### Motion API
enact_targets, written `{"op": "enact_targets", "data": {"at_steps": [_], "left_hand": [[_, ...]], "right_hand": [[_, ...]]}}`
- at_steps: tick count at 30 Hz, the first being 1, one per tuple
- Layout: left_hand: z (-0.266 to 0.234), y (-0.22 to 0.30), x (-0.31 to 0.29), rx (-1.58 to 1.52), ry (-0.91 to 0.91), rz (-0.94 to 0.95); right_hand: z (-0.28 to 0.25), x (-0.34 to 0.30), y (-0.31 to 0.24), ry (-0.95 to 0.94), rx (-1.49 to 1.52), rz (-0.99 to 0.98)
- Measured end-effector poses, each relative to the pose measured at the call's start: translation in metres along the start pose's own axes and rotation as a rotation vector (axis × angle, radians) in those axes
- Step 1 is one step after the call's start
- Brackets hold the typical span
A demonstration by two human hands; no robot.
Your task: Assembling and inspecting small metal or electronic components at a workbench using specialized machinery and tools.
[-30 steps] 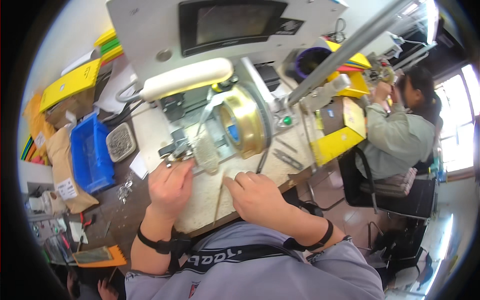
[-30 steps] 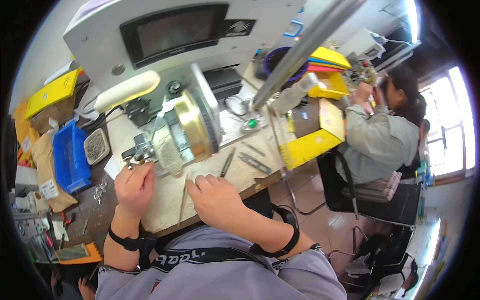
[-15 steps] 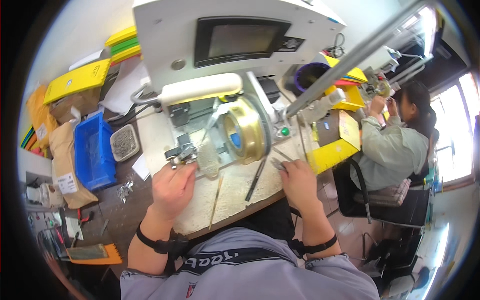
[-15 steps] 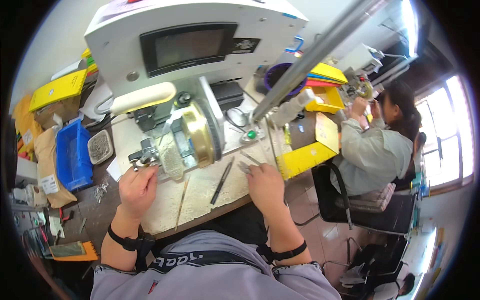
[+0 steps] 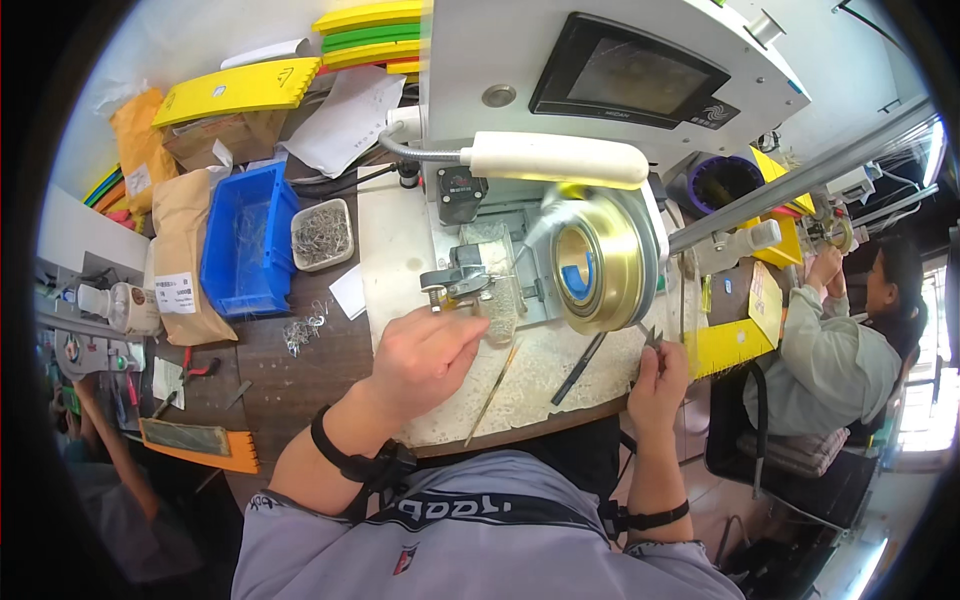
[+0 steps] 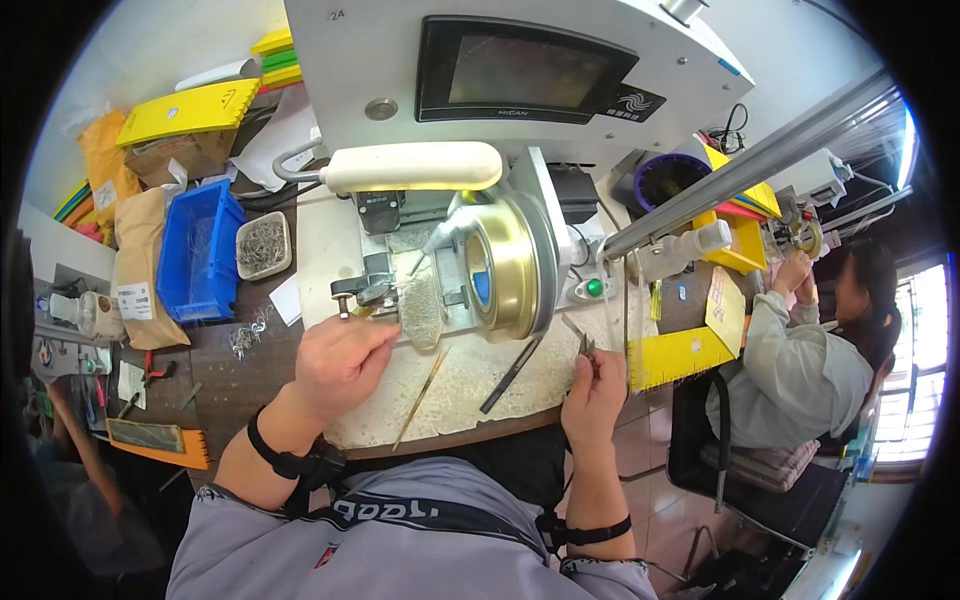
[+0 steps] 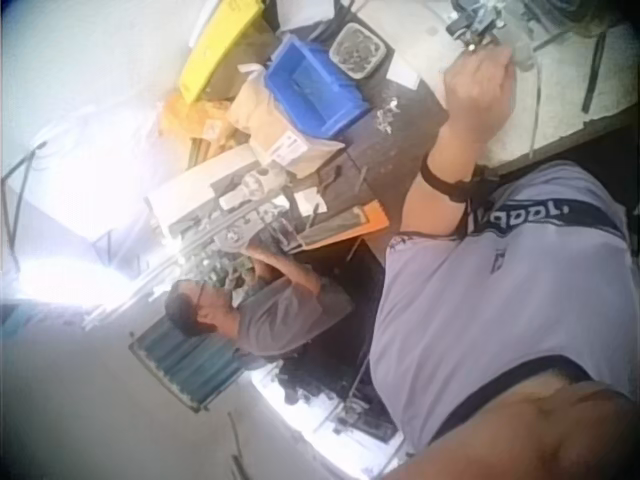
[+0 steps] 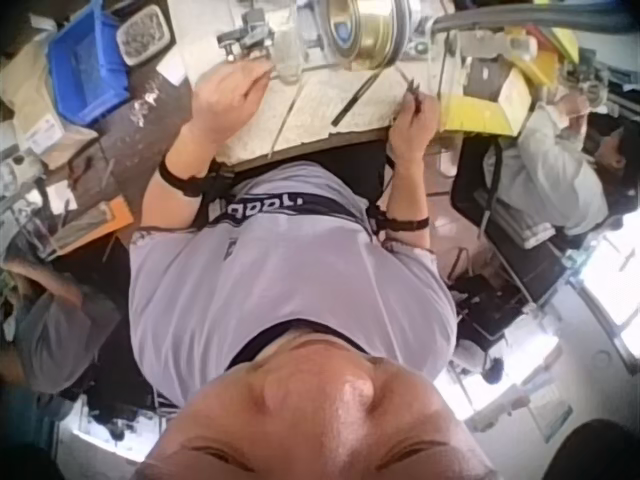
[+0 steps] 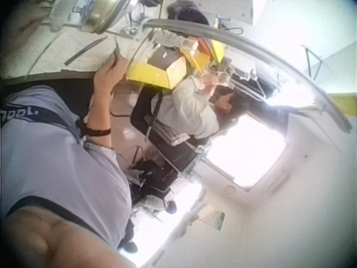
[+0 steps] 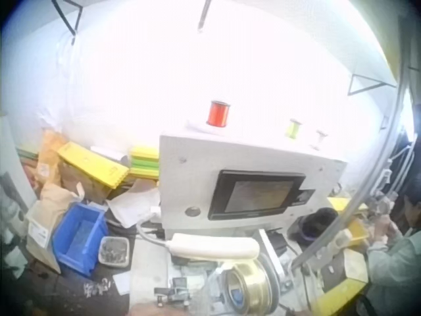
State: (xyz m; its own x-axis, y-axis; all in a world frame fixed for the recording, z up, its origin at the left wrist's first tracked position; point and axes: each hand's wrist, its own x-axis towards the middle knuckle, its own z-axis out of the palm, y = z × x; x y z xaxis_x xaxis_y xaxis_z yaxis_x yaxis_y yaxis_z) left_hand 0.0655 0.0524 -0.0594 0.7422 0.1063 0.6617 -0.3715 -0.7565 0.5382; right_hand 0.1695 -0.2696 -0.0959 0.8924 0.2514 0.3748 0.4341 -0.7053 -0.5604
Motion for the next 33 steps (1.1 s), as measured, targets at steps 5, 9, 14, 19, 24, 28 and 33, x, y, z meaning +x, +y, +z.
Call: {"op": "enact_targets", "data": {"at_steps": [5,9,14,19,24,28,33], "left_hand": [[-0.007,0.018,0.004,-0.072,-0.006,-0.03],[-0.026,0.033,0.013,-0.178,-0.024,-0.2],[-0.047,0.03,0.024,-0.297,0.006,-0.483],[-0.053,0.012,0.037,-0.502,0.032,-0.774],[-0.051,0.001,0.032,-0.634,0.059,-0.861],[-0.052,0.0,0.03,-0.613,0.02,-0.919],[-0.05,-0.004,0.024,-0.689,0.004,-0.982]], "right_hand": [[0.02,-0.012,0.018,0.227,0.359,0.025],[0.015,-0.02,0.019,0.195,0.519,0.166],[0.009,-0.015,0.019,0.191,0.414,0.222],[0.015,-0.012,0.02,0.214,0.38,0.132],[0.012,-0.013,0.02,0.175,0.34,0.143],[0.013,-0.013,0.014,0.212,0.372,0.101],[0.013,-0.013,0.012,0.225,0.358,0.084]]}}
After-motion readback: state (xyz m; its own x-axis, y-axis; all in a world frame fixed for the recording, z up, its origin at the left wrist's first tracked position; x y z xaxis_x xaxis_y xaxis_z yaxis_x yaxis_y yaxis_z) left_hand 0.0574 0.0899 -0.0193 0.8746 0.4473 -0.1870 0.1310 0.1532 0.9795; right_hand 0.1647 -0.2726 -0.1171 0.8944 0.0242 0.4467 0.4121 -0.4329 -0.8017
